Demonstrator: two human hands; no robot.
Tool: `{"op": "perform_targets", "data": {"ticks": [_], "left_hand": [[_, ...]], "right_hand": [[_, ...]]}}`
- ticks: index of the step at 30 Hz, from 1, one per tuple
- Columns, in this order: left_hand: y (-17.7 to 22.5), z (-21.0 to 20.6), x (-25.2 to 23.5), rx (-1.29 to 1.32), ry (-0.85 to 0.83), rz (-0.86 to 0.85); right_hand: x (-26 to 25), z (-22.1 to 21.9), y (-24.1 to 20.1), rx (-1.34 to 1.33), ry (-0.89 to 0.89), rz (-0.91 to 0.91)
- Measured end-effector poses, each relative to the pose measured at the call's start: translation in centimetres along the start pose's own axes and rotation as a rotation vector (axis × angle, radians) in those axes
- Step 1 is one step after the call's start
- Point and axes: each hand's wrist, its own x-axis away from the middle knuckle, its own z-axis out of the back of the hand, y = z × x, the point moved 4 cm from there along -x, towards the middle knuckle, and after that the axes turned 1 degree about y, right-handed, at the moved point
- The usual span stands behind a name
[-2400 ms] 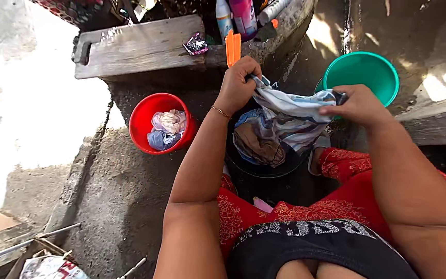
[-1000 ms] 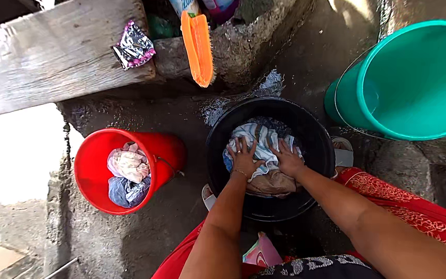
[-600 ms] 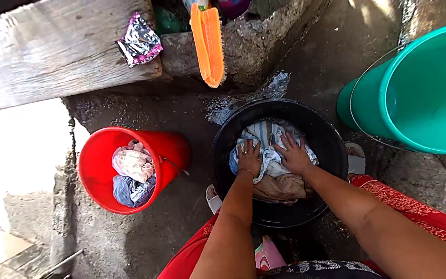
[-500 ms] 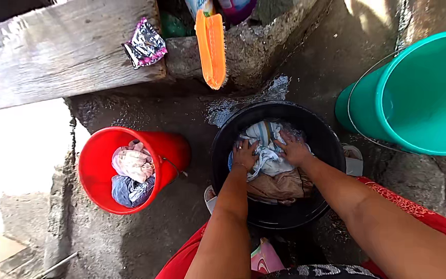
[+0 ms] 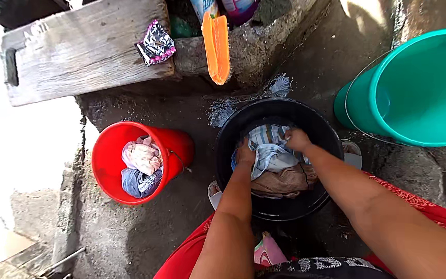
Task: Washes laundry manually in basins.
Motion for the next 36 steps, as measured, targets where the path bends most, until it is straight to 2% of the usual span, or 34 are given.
{"op": "perform_targets", "data": {"ticks": [1, 3, 6, 8, 11, 13, 15, 16, 18, 20, 21, 23, 26, 28, 31, 34, 36], "left_hand": [[0.8, 0.9, 0.1, 0.0, -0.071, -0.023], [1.7, 3.0, 1.0, 0.113, -0.071, -0.143], [3.6, 7.9, 4.3, 0.292, -0.037, -0.456], [4.9, 12.1, 7.8, 0.33, -0.033, -0.683], [6.3, 17.4, 13.0, 0.344, 0.046, -0.985], [7.0, 19.0, 15.7, 0.357, 0.034, -1.118], [7.3, 18.9, 17.3, 0.293, -0.05, -1.212], [7.2, 18.1, 17.4, 0.204, -0.104, -1.215], [6.4, 15.5, 16.6, -0.158, -0.236, -1.039], [5.3, 11.9, 13.6, -0.501, -0.375, -0.741], [4.8, 10.3, 11.7, -0.547, -0.383, -0.652], [4.2, 8.3, 7.6, -0.473, -0.282, -0.563], [4.0, 5.3, 2.6, -0.36, -0.049, -0.481], [3.7, 2.6, 0.1, -0.362, 0.009, -0.468], [2.2, -1.4, -2.4, -0.397, -0.065, -0.391], [0.5, -3.1, -3.1, -0.414, -0.031, -0.32], [-0.3, -3.8, -2.9, -0.385, 0.026, -0.274]], "right_hand": [[-0.1, 1.7, -0.4, -0.071, 0.019, 0.042], [1.1, 4.7, -1.7, -0.195, 0.036, 0.219], [5.5, 9.7, -3.6, -0.35, -0.11, 0.492], [9.0, 13.2, -4.7, -0.412, -0.216, 0.598], [12.8, 16.9, -5.8, -0.504, -0.227, 0.775], [14.1, 18.5, -5.9, -0.623, -0.168, 0.878], [14.7, 18.8, -5.5, -0.738, -0.221, 0.898], [14.8, 18.5, -5.1, -0.747, -0.285, 0.878], [14.4, 16.6, -4.5, -0.59, -0.413, 0.762], [12.8, 13.9, -4.5, -0.2, -0.445, 0.57], [11.2, 12.3, -4.3, 0.017, -0.38, 0.488], [7.5, 9.4, -3.4, 0.173, -0.184, 0.365], [3.1, 4.2, -1.5, 0.046, 0.007, 0.171], [1.9, -0.3, -1.1, 0.038, -0.008, 0.083], [1.2, -5.0, -0.7, 0.242, -0.113, 0.11], [-0.6, -4.4, 0.0, 0.371, -0.14, 0.184], [-1.0, -4.5, 0.0, 0.367, -0.068, 0.207]]}}
